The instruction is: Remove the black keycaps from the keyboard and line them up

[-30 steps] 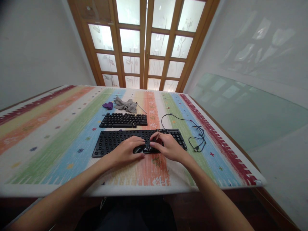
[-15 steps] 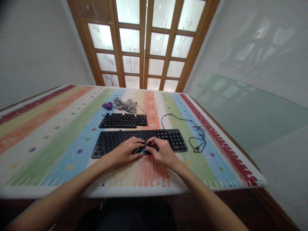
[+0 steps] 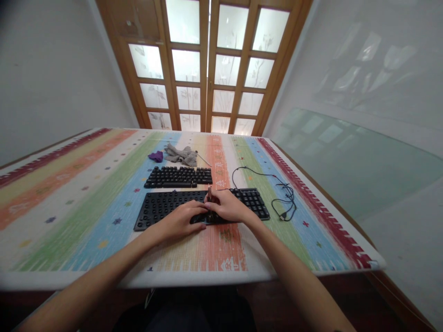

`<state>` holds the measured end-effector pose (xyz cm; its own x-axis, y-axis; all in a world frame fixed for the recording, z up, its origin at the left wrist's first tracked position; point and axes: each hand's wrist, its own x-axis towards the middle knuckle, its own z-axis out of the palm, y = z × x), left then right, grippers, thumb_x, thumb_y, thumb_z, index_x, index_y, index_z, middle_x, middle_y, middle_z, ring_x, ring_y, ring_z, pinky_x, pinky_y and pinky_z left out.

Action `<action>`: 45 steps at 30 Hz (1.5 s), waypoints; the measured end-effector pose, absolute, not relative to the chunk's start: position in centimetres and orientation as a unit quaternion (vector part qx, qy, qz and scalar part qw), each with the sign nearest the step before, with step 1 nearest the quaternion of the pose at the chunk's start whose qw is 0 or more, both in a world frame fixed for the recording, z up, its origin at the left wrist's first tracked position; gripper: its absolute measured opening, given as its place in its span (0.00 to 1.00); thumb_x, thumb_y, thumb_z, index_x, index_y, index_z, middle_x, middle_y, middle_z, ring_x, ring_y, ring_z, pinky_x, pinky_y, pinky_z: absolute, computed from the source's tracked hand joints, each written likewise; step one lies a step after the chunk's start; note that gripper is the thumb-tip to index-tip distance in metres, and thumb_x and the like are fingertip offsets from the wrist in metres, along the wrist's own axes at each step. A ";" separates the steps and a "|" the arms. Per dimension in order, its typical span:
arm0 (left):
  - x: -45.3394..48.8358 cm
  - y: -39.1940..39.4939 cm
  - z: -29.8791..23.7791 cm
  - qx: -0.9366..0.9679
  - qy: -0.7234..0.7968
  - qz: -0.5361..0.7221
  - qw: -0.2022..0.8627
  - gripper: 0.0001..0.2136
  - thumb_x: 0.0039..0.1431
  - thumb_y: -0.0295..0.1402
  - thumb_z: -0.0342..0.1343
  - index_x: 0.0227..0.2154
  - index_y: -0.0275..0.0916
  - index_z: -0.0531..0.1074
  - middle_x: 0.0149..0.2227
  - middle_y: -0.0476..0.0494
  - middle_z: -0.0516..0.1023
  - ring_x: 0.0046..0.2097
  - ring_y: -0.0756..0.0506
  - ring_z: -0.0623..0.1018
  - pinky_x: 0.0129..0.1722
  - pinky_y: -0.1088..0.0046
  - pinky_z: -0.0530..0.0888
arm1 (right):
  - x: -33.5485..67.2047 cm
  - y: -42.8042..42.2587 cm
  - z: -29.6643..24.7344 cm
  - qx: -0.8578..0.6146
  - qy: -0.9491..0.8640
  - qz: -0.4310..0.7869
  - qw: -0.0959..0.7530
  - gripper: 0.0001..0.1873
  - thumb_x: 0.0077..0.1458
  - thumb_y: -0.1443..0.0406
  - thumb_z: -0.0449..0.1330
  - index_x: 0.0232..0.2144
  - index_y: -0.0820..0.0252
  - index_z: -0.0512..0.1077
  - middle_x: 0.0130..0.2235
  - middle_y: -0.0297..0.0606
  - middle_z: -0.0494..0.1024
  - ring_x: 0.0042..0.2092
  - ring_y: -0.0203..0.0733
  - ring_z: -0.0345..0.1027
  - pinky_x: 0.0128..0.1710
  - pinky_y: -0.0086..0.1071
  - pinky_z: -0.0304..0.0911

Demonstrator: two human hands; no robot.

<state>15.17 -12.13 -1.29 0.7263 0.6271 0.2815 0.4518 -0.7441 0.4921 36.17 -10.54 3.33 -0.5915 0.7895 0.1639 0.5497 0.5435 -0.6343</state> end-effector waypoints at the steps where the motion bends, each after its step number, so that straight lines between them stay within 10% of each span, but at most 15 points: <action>1: 15.1 -12.1 -1.3 0.906 0.299 0.222 0.202 0.16 0.58 0.33 0.62 0.49 0.37 0.74 0.54 0.36 0.75 0.55 0.39 0.73 0.58 0.58 0.69 | 36.2 -10.3 3.2 -0.394 -0.846 0.283 0.223 0.05 0.59 0.65 0.58 0.34 0.62 0.71 0.29 0.35 0.73 0.30 0.38 0.64 0.31 0.31 0.58; 45: 16.5 -9.4 2.5 0.922 0.272 0.211 0.176 0.05 0.61 0.33 0.56 0.35 0.38 0.73 0.37 0.44 0.76 0.40 0.45 0.75 0.43 0.67 0.71 | 38.8 -10.0 2.1 -0.368 -0.794 0.316 0.366 0.14 0.63 0.55 0.55 0.36 0.61 0.71 0.31 0.37 0.74 0.33 0.40 0.66 0.36 0.33 0.61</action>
